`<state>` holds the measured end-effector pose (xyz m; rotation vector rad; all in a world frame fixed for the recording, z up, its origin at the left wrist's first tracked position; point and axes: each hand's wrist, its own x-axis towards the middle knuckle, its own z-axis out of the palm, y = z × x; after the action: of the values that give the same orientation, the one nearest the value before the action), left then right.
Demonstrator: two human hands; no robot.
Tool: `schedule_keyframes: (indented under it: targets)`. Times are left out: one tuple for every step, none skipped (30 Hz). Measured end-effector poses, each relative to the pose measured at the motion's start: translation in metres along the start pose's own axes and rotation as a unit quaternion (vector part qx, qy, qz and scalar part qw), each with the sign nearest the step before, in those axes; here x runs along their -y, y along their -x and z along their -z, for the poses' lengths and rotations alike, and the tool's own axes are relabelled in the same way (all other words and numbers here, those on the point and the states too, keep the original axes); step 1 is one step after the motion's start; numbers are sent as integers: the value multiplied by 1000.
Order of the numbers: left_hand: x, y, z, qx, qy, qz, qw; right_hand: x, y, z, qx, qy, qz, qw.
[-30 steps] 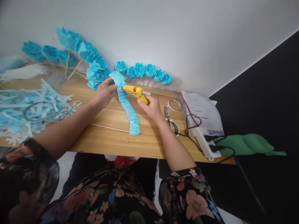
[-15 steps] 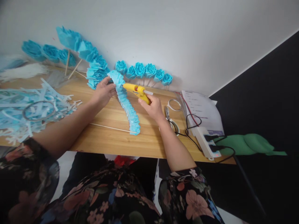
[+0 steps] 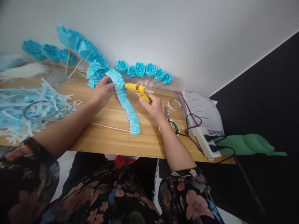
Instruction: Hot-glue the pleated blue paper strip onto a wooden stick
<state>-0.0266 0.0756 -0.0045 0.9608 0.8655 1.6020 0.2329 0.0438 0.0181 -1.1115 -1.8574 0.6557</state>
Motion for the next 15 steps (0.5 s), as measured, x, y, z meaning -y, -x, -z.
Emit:
schedule_keyframes:
  targets:
    - [0,0,0,2,1,1,1000,0,0,0,2,1,0,1000]
    - [0,0,0,5,2,1,1000,1,0,0,5,2,-1,1000]
    - [1,0,1,9,3,3,1000,1,0,0,7,1,-1,1000]
    - [1,0,1,13,4,4,1000,2,0,-1,10,0,-1,1000]
    - [1,0,1,18,4,7,1000,3,0,-1,11,-1,1,1000]
    - [2,0,1,23,4,9,1000,4,1,-2,13,-2,2,1000]
    - [2,0,1,27,4,12,1000,4,1,-2,14,-3,4,1000]
    - [2,1,1,30,4,14,999,4,1,-3,15,-2,5,1000]
    - [2,1,1,33,4,16,999,4,1,-4,15,0,6,1000]
    - [2,1,0,37,5,18,999,3,1,-5,15,2,6,1000]
    - [2,2,0,40,6,20,999,3,1,-6,14,4,6,1000]
    - [3,2,0,42,7,21,999,3,1,-6,13,2,6,1000]
    - [3,2,0,45,8,22,999,3,1,-7,13,-1,6,1000]
    - [2,2,-1,47,9,22,999,3,1,-7,14,-6,6,1000]
    - [2,3,-1,48,9,21,999,4,1,-6,16,-12,5,1000]
